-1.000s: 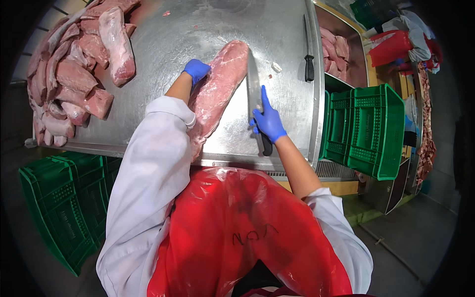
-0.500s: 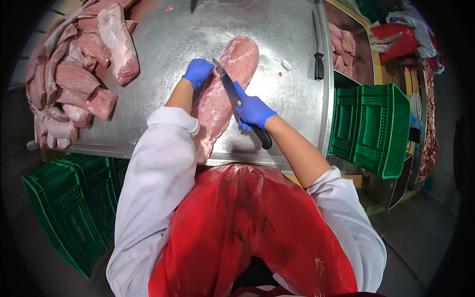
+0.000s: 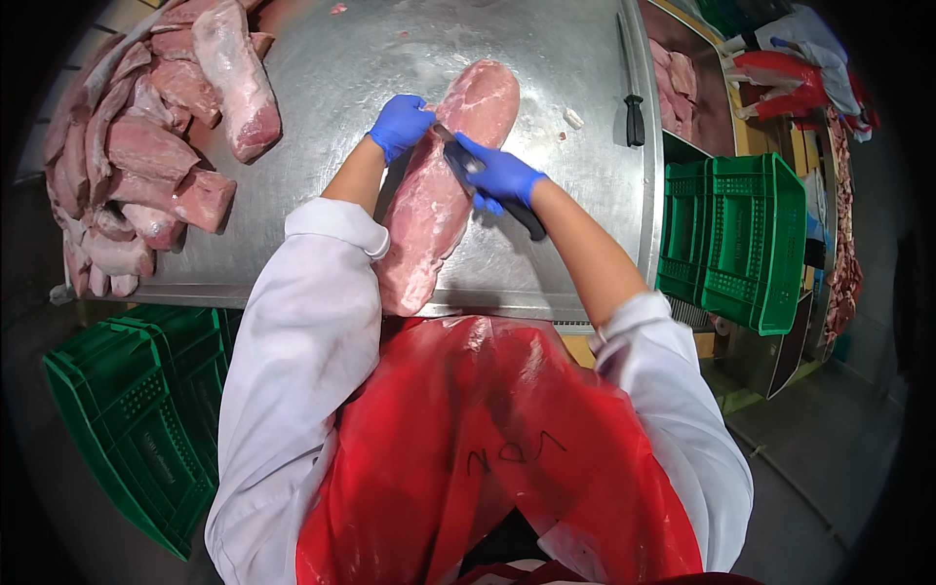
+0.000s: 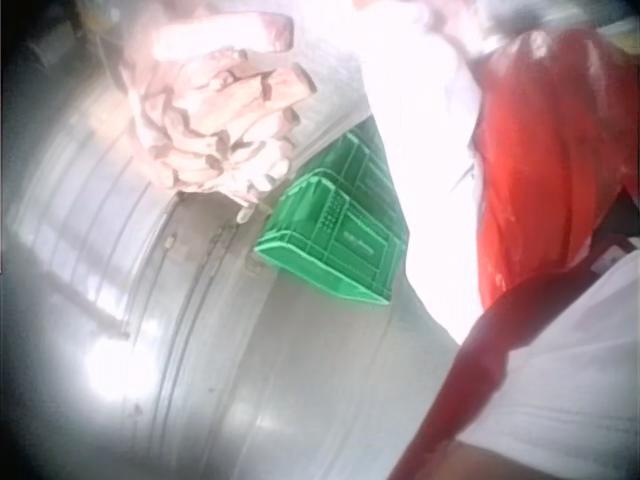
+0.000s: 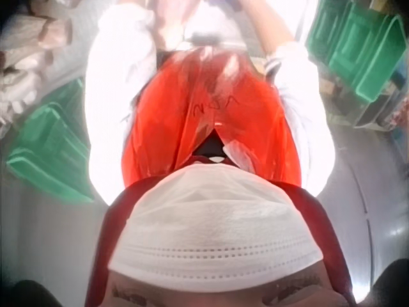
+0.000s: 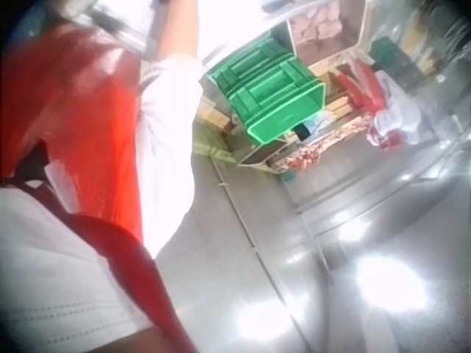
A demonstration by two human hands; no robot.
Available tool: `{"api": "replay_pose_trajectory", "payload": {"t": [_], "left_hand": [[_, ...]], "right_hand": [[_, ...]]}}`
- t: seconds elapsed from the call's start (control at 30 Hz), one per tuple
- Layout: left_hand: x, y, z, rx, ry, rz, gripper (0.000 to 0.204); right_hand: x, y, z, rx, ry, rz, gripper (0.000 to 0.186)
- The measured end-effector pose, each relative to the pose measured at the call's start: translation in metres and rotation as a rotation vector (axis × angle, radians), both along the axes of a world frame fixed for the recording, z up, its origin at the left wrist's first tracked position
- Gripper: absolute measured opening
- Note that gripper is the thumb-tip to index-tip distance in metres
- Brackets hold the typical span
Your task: The person trims fat and connective tissue from large pork cuts using a knife. They repeatedly slice along the meat, remove the trimmed pieces, and place them into a green bin while working at a stainless steel table.
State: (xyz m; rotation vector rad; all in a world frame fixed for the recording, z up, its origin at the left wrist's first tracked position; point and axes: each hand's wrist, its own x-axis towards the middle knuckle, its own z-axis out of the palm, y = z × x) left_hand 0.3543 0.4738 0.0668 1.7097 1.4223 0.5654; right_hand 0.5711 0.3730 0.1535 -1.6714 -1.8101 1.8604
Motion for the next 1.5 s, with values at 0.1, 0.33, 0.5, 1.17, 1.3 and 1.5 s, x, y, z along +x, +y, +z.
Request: {"api": "replay_pose_trajectory", "payload": {"t": [0.1,0.33,0.5,1.17,1.3,1.5], "left_hand": [[-0.001,-0.001,0.010,-0.047,0.019,0.007,0.026],[-0.024,-0.009,0.015,-0.167,-0.270,0.129,0.024],[-0.036,-0.010,0.008,-0.134,-0.362,0.186,0.028],[-0.055,-0.046,0.058,-0.259,-0.793,0.352,0.009],[-0.104,-0.057,0.055,-0.284,-0.921,0.439,0.009],[-0.078,-0.066,0.079,-0.260,-0.922,0.417,0.010]], "right_hand": [[-0.005,0.009,-0.014,-0.081,0.058,-0.022,0.079],[0.006,-0.008,0.003,-0.008,0.062,0.125,0.081],[0.011,-0.011,-0.006,-0.006,0.101,0.188,0.077],[-0.032,0.002,-0.003,-0.088,0.052,0.306,0.076],[0.013,-0.037,0.038,-0.160,-0.028,0.425,0.074],[-0.035,-0.011,-0.014,-0.096,0.011,0.313,0.074]]}}
